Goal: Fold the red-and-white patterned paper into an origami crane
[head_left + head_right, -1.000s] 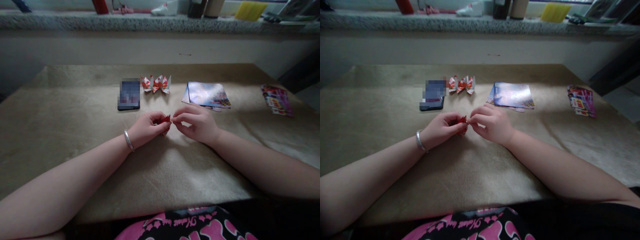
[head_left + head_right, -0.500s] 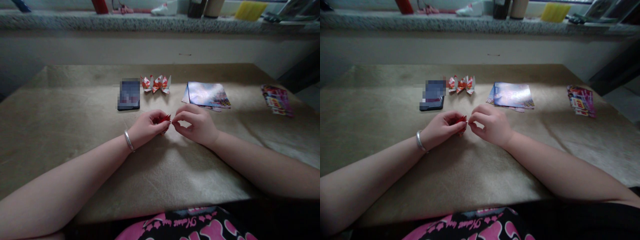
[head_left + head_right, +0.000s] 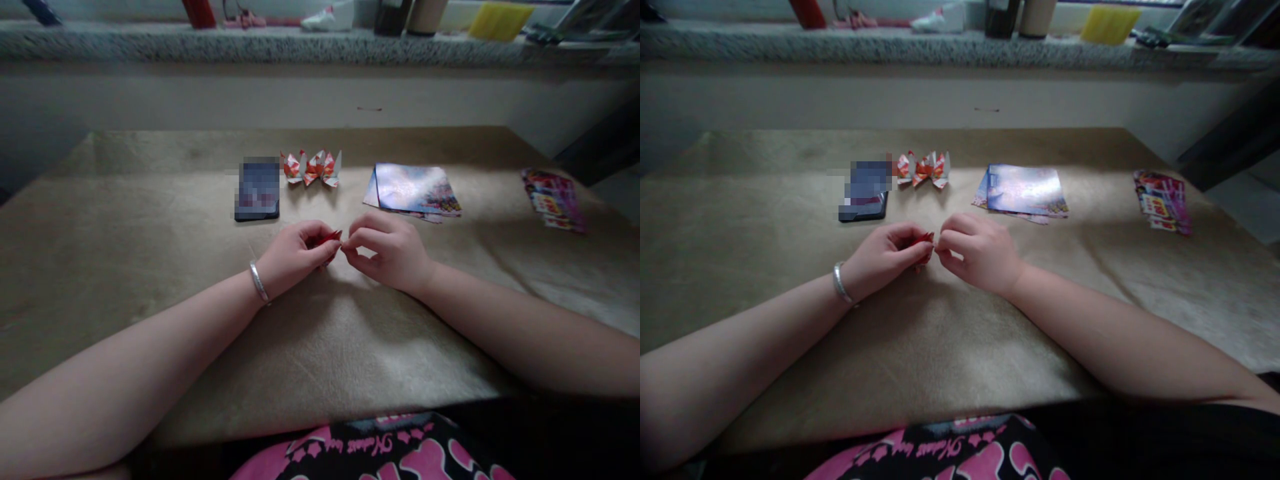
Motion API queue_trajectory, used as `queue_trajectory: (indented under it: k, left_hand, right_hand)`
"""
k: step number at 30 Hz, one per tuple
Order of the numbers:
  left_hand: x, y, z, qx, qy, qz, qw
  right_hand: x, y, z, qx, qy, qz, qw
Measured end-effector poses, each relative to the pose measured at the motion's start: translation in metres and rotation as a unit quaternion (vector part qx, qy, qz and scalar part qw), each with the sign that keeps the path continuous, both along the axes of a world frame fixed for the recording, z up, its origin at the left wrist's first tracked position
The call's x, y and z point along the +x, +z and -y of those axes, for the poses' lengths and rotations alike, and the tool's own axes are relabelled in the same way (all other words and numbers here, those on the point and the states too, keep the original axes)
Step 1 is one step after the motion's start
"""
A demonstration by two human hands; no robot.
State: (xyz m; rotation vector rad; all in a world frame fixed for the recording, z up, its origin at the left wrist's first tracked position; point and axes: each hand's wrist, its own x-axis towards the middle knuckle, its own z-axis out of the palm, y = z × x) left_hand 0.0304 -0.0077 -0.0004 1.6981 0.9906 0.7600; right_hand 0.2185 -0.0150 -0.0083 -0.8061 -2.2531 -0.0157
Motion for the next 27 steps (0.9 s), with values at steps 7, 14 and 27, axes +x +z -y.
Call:
queue_trajectory:
  k: [7,14,27]
  left_hand:
    - [0.0008,0.0005,0.0007,0.009,0.014,-0.013,1.0]
    - [0.0011,0.0009,0.0003,0.003,0.025,-0.009,1.0]
    - [0.0025,-0.003,0.0006,-0.006,0.011,0.038,0.999]
  right_hand:
    - [-0.0006,0.0002,0.0005,0.007,0.008,0.001,1.0]
    - [-0.0011,-0.001,-0.0004,-0.139,-0.013,-0.079,0.987]
    - [-0.0073,-0.001,0.0007,-0.203,-0.034,-0.116,0.972]
